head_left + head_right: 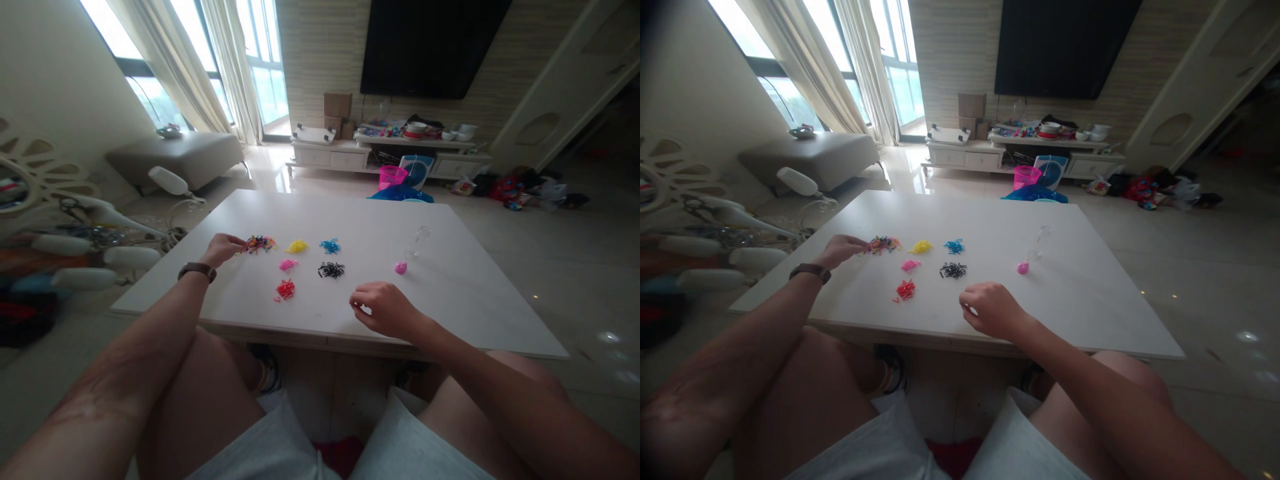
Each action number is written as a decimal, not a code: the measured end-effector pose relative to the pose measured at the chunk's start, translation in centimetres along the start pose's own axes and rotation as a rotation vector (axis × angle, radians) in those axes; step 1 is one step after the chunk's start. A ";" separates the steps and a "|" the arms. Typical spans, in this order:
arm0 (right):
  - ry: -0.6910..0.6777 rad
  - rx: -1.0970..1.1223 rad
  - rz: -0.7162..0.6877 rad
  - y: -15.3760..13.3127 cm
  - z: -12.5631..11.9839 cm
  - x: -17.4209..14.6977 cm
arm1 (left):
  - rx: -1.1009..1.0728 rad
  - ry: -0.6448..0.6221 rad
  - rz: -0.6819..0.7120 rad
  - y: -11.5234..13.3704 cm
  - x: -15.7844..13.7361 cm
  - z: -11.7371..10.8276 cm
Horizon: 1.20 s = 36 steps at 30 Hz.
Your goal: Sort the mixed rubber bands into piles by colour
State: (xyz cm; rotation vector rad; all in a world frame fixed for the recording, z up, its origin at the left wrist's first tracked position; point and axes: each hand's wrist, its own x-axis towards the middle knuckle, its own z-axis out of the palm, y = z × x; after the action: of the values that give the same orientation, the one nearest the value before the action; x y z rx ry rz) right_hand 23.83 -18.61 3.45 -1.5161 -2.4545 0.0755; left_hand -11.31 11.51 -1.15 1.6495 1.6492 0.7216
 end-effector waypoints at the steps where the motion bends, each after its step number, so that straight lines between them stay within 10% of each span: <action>1: -0.002 0.000 0.000 0.0 0.0 0.0 | -0.006 0.014 0.027 0.0 0.0 0.0; 9: 0.008 0.003 -0.002 -0.2 0.0 0.2 | -0.295 -0.265 0.179 2.8 -2.5 2.5; 21: 0.290 0.072 0.106 0.1 1.0 1.1 | -0.703 -0.788 0.142 9.9 -14.2 11.0; 36: 0.373 0.093 0.047 0.1 1.1 1.0 | -0.755 -0.844 0.142 10.2 -16.2 12.3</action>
State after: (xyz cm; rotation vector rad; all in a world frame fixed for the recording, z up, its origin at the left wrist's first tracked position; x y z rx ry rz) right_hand 23.23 -17.56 2.60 -1.4033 -2.0945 -0.0770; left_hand 3.99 -5.26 0.67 1.2350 0.5577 0.5028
